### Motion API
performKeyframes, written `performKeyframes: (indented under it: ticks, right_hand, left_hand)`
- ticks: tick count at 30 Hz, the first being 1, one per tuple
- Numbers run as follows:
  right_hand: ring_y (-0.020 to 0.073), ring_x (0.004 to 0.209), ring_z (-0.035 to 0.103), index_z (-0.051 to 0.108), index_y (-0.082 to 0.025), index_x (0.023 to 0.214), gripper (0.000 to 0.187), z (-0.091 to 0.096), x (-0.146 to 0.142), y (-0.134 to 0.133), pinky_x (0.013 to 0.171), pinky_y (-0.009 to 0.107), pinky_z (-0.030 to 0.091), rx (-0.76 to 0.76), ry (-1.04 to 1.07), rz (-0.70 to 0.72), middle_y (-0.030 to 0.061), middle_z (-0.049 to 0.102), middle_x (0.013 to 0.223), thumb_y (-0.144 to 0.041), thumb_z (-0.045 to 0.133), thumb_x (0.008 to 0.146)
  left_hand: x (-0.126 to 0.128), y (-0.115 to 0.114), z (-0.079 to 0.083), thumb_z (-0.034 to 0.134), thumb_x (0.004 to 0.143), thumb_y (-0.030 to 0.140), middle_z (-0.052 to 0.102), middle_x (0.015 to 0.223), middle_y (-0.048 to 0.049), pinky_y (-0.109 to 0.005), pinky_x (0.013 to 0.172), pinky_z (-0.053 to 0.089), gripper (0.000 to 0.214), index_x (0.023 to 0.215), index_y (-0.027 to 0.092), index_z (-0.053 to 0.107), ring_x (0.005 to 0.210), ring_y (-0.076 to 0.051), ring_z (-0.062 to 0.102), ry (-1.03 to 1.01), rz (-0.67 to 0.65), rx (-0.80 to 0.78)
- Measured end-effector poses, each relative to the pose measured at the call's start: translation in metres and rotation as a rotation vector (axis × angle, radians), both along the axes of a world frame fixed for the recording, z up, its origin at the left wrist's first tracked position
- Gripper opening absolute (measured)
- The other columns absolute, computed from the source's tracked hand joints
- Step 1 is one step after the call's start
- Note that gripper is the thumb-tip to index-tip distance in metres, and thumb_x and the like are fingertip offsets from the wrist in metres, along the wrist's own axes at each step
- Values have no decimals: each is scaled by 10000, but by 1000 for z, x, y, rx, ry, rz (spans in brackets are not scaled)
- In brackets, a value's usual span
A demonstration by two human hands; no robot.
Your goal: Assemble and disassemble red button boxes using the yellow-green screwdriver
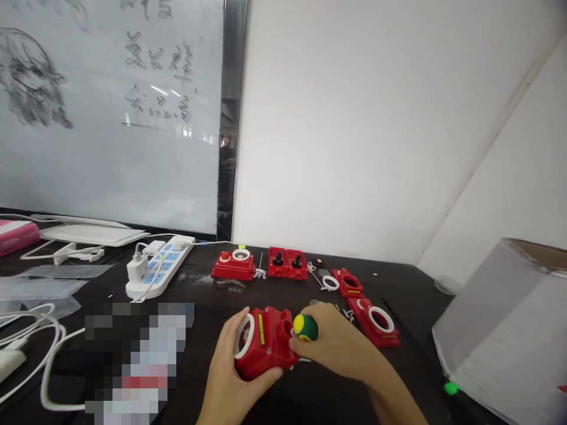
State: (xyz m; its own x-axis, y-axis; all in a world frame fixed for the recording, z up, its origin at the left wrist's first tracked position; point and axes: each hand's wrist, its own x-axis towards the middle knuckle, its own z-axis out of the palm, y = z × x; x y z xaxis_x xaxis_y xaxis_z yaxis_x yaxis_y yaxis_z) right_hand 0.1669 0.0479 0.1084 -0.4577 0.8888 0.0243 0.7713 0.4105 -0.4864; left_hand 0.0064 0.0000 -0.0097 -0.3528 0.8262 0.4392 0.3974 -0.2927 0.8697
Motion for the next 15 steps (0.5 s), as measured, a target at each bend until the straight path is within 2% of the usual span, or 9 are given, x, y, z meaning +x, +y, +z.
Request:
performKeyframes:
  ticks: [5, 7, 10, 13, 15]
  right_hand:
    - [73, 501, 416, 437, -166, 511, 170, 1, 0, 3, 438, 187, 282, -32, 54, 73, -44, 476, 531, -212, 558, 621]
    - [77, 483, 456, 485, -164, 544, 166, 4, 2, 5, 436, 186, 311, -98, 113, 57, -40, 503, 537, -258, 572, 648]
    - [122, 508, 554, 571, -159, 648, 237, 13, 9, 8, 504, 225, 413, -102, 275, -86, -8, 588, 563, -386, 550, 715]
    - [160, 589, 591, 599, -163, 644, 281, 27, 21, 7, 582, 262, 458, 111, 443, -310, 24, 636, 604, -430, 548, 716]
    - [159, 596, 582, 617, -170, 652, 250, 35, 29, 4, 539, 244, 455, 262, 570, -450, 27, 639, 629, -413, 569, 691]
  left_hand:
    - [-3, 0, 0, 745, 561, 283, 462, 1254, -84, -447, 958, 401, 762, 1231, 235, 385, 1152, -284, 470, 21, -23, -25]
    - [-3, 0, 2, 745, 553, 286, 473, 1247, -84, -452, 952, 405, 751, 1220, 229, 405, 1147, -292, 477, -17, -6, -23]
    - [-1, 1, 5, 742, 546, 290, 493, 1230, -85, -451, 946, 408, 730, 1203, 215, 432, 1134, -299, 488, -85, 12, -11]
    - [1, 1, 6, 737, 543, 297, 502, 1221, -70, -441, 960, 393, 709, 1188, 219, 453, 1137, -292, 482, -153, 38, 7]
    - [2, 1, 6, 740, 532, 299, 504, 1220, -60, -436, 960, 391, 712, 1184, 228, 462, 1141, -293, 477, -178, 38, 10]
